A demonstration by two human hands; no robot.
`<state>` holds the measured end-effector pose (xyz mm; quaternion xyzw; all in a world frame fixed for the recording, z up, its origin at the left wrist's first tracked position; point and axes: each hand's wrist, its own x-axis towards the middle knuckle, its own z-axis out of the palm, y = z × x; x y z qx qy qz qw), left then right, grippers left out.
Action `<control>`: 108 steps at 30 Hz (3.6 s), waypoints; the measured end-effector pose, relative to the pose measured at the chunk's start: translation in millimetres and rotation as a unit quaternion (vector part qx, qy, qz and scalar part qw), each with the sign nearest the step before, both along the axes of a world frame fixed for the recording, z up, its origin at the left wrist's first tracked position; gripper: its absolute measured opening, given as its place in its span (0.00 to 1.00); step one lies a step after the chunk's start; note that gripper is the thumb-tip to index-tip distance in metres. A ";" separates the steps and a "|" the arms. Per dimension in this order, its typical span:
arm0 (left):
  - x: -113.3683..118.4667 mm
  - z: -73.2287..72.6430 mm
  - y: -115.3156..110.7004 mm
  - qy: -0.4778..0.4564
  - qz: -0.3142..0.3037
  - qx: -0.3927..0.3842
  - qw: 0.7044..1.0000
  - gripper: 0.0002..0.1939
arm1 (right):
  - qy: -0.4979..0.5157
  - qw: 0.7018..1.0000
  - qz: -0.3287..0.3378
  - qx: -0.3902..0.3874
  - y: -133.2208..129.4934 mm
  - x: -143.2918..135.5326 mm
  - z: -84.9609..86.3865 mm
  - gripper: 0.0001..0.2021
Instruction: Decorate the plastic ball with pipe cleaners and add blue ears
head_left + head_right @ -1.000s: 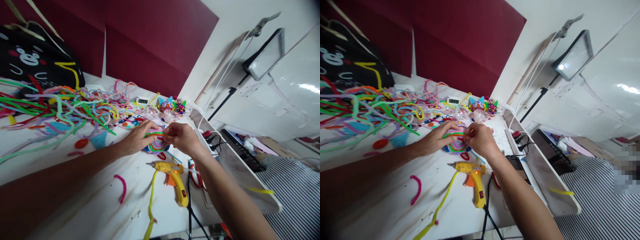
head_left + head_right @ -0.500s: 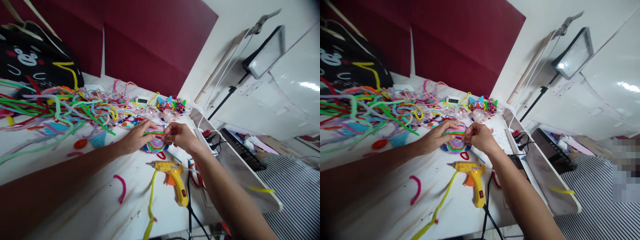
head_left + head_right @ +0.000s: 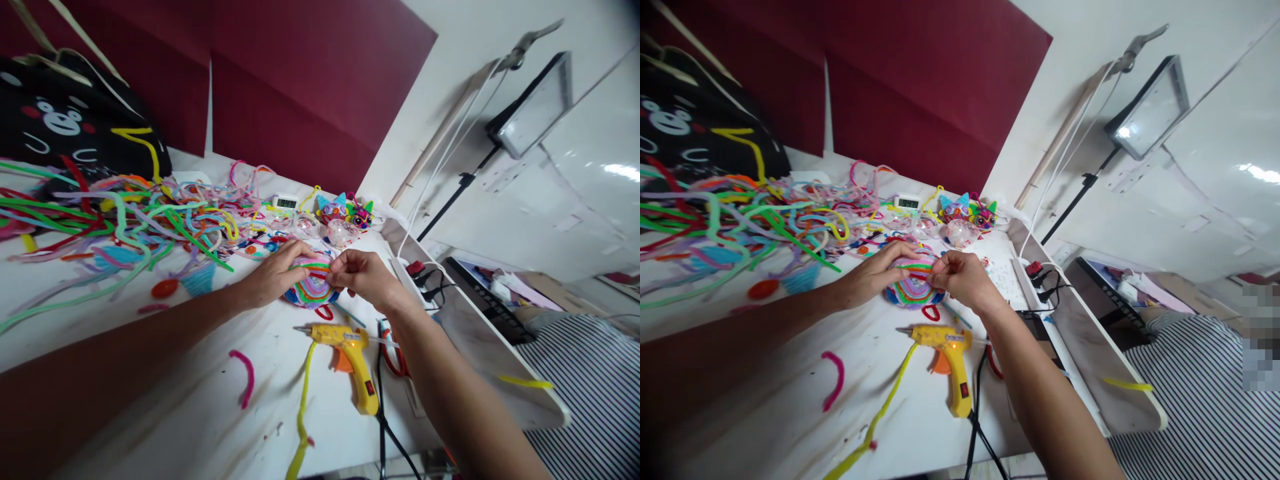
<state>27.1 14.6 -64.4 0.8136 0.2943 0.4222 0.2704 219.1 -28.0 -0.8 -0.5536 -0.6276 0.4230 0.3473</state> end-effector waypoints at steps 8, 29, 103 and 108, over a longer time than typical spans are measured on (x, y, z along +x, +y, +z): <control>-0.4 0.0 -1.7 0.008 0.012 0.009 1.000 0.13 | 0.006 1.000 -0.014 0.002 -3.4 -4.2 0.9 0.09; -5.0 2.3 -0.7 -0.003 -0.020 -0.025 0.999 0.14 | -0.002 0.999 -0.003 0.044 -22.2 13.4 2.9 0.03; -61.2 -17.8 -5.9 0.037 -0.072 -0.110 0.991 0.45 | -0.218 0.959 0.020 0.183 -51.0 57.2 -53.1 0.14; -52.7 -21.9 -5.1 0.029 -0.077 -0.137 0.987 0.51 | -0.205 0.964 0.041 0.166 -38.8 41.3 -42.8 0.23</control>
